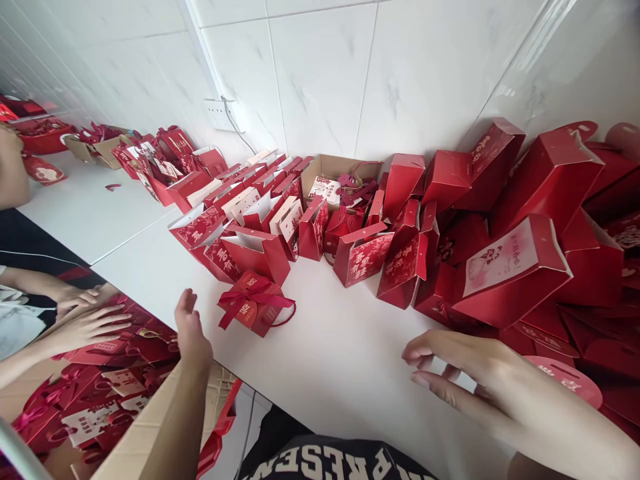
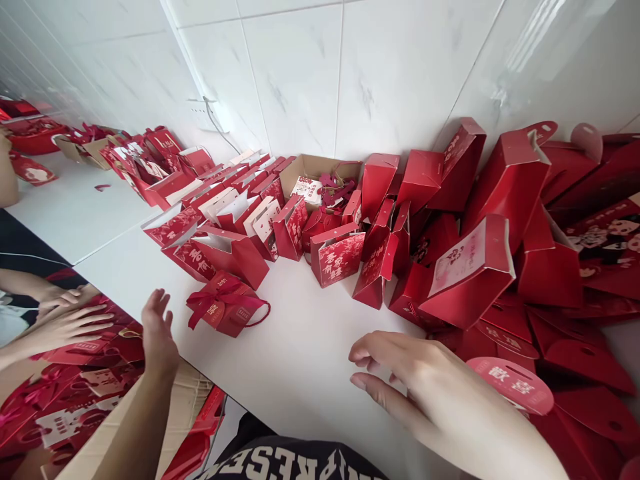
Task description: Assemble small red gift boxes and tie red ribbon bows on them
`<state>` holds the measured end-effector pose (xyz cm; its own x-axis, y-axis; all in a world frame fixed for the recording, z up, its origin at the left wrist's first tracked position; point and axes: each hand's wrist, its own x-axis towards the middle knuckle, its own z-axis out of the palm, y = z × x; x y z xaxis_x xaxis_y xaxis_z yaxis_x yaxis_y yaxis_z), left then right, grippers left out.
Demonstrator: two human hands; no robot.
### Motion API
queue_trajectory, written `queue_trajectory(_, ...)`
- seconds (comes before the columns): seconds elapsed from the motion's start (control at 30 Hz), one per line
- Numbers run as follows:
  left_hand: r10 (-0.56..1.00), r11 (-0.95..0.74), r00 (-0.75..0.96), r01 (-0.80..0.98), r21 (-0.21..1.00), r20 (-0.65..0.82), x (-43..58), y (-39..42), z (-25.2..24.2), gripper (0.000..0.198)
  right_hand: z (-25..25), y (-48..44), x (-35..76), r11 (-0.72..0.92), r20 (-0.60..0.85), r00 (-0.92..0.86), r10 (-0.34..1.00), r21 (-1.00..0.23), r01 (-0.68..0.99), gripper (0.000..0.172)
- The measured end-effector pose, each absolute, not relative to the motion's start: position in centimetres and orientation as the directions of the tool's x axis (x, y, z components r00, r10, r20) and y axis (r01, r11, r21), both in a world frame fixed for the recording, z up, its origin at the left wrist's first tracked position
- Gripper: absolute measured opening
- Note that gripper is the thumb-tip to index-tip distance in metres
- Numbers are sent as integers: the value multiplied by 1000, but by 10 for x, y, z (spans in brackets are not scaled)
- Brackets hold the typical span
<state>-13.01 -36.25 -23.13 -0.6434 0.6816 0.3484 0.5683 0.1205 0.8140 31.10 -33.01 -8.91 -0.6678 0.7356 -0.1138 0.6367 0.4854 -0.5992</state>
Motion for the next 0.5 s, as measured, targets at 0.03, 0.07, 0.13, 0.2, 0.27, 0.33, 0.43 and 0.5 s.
queue_trajectory(0.03,668,65,-645,548,834,372,-139,-355,-220,63,-89,-329,309,485,-114,-673,730,-608,629,21)
queue_trajectory(0.07,656,52,-641,565,824,398,-146,-346,-207,63,-89,-328,307,486,-112,-680,724,-618,619,21)
queue_trajectory(0.13,667,113,-627,619,777,402,-156,-326,-183,72,-89,-327,302,488,-107,-691,715,-631,603,21)
queue_trajectory(0.2,718,203,-606,653,730,343,-159,-308,-166,66,-90,-327,299,484,-108,-690,716,-635,602,21)
queue_trajectory(0.27,749,291,-600,678,675,280,-159,-294,-157,55,-90,-327,298,472,-115,-681,723,-637,610,21)
queue_trajectory(0.33,763,366,-601,706,606,239,-160,-283,-157,47,-90,-327,297,461,-120,-676,727,-644,611,20)
queue_trajectory(0.43,769,420,-601,732,536,217,-167,-271,-165,47,-90,-319,284,459,-72,-668,740,-672,581,18)
queue_trajectory(0.5,764,440,-613,723,532,202,-173,-266,-174,47,-93,-306,264,469,1,-661,750,-706,531,16)
